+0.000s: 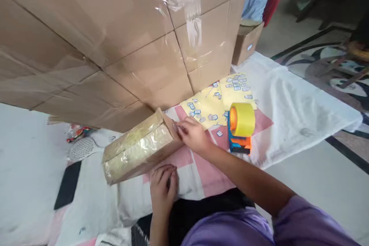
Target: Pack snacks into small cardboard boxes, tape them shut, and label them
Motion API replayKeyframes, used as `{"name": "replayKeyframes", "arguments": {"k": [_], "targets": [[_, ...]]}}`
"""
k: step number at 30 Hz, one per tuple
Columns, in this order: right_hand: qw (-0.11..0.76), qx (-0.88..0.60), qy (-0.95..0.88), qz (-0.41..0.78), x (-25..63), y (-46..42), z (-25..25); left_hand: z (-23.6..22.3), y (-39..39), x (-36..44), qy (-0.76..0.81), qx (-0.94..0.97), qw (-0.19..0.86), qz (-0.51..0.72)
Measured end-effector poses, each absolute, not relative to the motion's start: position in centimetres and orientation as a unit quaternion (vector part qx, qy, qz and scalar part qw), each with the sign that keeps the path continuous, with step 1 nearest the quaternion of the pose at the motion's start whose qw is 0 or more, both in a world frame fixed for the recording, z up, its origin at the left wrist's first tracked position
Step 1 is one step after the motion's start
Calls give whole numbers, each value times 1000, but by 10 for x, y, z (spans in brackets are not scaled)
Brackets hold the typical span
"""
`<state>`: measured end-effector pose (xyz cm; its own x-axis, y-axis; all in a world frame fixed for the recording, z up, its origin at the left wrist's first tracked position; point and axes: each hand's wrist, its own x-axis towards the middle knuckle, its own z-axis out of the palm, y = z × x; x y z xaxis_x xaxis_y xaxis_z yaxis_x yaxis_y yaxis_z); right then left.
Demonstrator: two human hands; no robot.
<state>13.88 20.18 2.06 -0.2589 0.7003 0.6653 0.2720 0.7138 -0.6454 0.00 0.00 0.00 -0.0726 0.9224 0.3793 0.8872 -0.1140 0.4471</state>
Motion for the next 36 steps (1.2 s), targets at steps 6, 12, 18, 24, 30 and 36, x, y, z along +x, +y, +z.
{"name": "replayKeyframes", "arguments": {"k": [6,12,18,24,30,36], "targets": [[463,-333,-806,158,148,195,33,3,1,-2,667,681,26,301],[425,-334,-822,179,152,193,39,6,0,-1,677,673,33,296],[416,-339,-820,198,152,194,39,6,1,-1,676,674,43,294],[408,-351,-818,204,150,195,38,6,0,-1,679,674,37,288],[408,-376,-801,226,149,195,39,5,1,-1,678,673,34,292],[398,-374,-804,235,149,196,40,5,2,0,673,676,32,297]]}}
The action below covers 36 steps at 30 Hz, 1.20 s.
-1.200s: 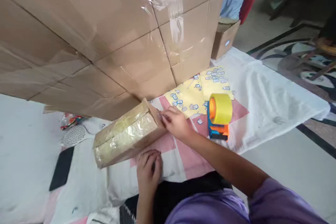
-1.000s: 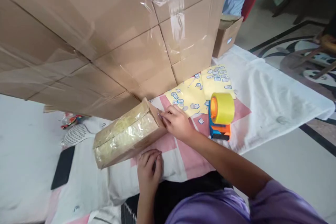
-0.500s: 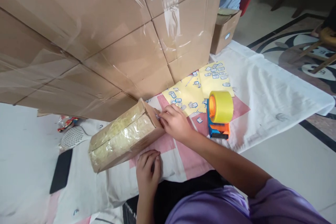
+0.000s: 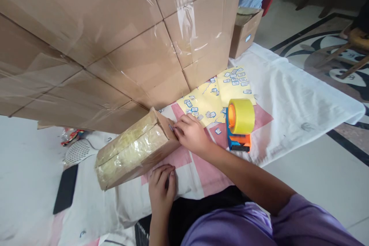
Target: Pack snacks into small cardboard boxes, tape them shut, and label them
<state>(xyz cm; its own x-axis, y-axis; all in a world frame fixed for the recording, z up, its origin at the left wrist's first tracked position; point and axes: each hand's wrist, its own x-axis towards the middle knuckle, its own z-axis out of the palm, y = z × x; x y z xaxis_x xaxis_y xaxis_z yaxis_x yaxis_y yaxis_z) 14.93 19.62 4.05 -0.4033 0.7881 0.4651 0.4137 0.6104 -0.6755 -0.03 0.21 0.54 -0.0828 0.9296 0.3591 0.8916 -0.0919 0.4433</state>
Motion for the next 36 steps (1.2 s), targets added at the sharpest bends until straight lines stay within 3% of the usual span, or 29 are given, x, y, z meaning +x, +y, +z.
{"name": "replayKeyframes", "arguments": {"k": [13,19,24,25,27,32,36], "targets": [[407,-292,-829,247,151,204,40,8,2,0,683,669,38,291],[369,-190,-844,339,167,213,48,6,-3,1,679,675,34,287],[369,-177,-822,397,173,211,51,27,-18,-25,693,502,-328,400],[373,-181,-814,406,172,209,51,36,-16,-33,704,451,-359,415],[380,-187,-799,427,167,203,50,55,-5,-47,730,420,-323,432],[372,-219,-754,495,158,189,41,83,27,-60,770,379,-95,505],[337,-215,-741,540,162,186,36,81,26,-61,787,314,-42,530]]}}
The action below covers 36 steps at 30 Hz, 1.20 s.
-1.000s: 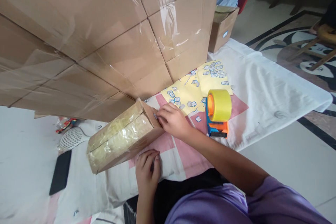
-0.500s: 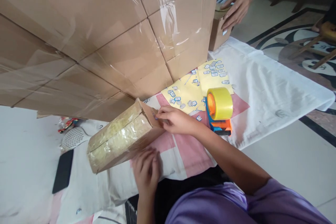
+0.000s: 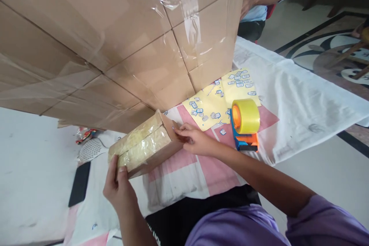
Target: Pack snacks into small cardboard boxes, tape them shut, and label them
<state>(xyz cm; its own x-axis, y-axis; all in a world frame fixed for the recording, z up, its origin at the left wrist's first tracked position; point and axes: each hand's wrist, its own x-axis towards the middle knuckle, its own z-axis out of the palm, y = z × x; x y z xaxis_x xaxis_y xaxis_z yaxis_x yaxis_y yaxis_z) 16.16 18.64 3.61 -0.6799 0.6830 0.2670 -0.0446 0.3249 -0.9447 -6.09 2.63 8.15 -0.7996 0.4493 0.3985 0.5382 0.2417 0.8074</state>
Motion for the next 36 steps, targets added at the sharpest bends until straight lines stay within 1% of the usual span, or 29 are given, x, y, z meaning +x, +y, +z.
{"name": "replayKeyframes", "arguments": {"k": [3,5,10,13,15,17,19,22,27,29,31,34,36], "targets": [[319,-231,-759,518,164,185,38,79,19,-64,-794,-312,21,-521],[328,-257,-767,488,164,181,40,79,15,-67,-796,-316,13,-516],[379,-319,-735,462,157,167,43,79,13,-73,-796,-328,20,-509],[410,-324,-706,478,156,165,44,78,12,-80,-795,-332,17,-508],[446,-321,-682,482,156,164,42,78,12,-85,-790,-321,-3,-523],[464,-295,-679,486,156,163,39,78,12,-88,-783,-299,-26,-544],[451,-276,-687,499,155,161,36,79,14,-89,-779,-282,-39,-559],[424,-288,-684,519,154,156,35,82,15,-88,-779,-283,-49,-557],[465,-295,-700,454,155,140,41,85,15,-90,-782,-268,-73,-558],[468,-297,-702,448,156,133,43,85,14,-96,-779,-265,-85,-562],[443,-294,-716,452,157,130,44,84,11,-102,-774,-274,-91,-564],[345,-280,-766,465,156,132,46,81,4,-112,-758,-296,-99,-573],[288,-276,-787,471,155,138,46,76,-1,-118,-762,-330,-87,-550]]}}
